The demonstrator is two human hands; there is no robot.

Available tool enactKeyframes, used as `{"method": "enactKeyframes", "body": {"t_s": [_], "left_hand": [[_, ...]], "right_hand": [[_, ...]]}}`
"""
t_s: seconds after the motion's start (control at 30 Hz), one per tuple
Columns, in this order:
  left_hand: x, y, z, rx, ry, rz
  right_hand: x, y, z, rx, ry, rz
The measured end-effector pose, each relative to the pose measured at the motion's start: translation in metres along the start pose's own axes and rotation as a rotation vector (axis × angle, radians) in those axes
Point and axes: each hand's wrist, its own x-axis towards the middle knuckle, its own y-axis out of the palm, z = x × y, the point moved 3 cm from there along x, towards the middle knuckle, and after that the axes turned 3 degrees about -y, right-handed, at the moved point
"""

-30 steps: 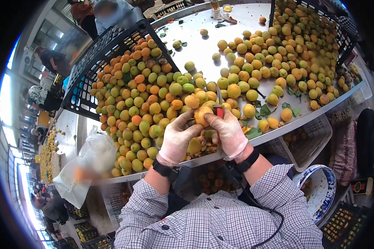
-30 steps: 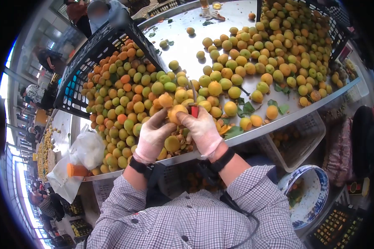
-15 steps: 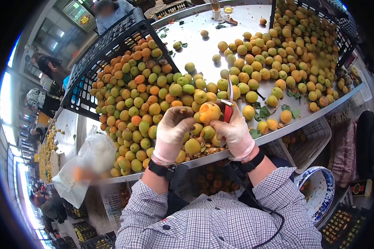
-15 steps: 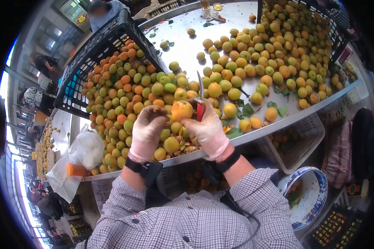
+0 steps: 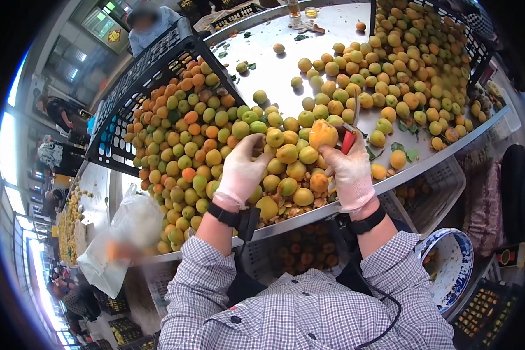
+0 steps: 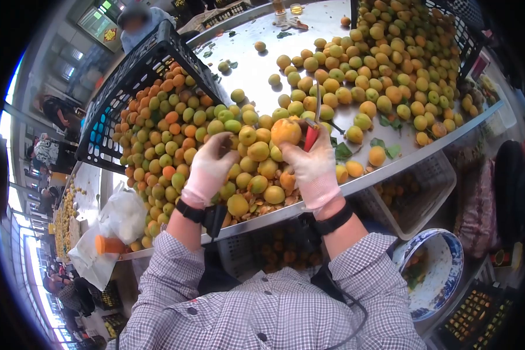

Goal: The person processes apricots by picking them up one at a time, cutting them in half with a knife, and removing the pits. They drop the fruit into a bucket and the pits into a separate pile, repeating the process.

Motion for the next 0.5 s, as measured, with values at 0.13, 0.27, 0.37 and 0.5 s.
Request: {"method": "enactKeyframes", "body": {"t_s": [0.13, 0.27, 0.37, 0.5], "left_hand": [[0.031, 0.018, -0.012, 0.702, 0.263, 0.141], [0.061, 0.031, -0.002, 0.792, 0.162, 0.393], [0.062, 0.023, -0.006, 0.614, 0.099, 0.372], [0.049, 0.002, 0.004, 0.058, -0.088, 0.357]], "right_hand": [[-0.004, 0.003, 0.0, -0.006, 0.051, -0.022], [-0.002, -0.001, 0.001, -0.008, 0.068, -0.002], [0.001, -0.005, 0.004, -0.005, 0.011, -0.039], [0.005, -0.015, 0.004, -0.008, 0.038, -0.068]]}}
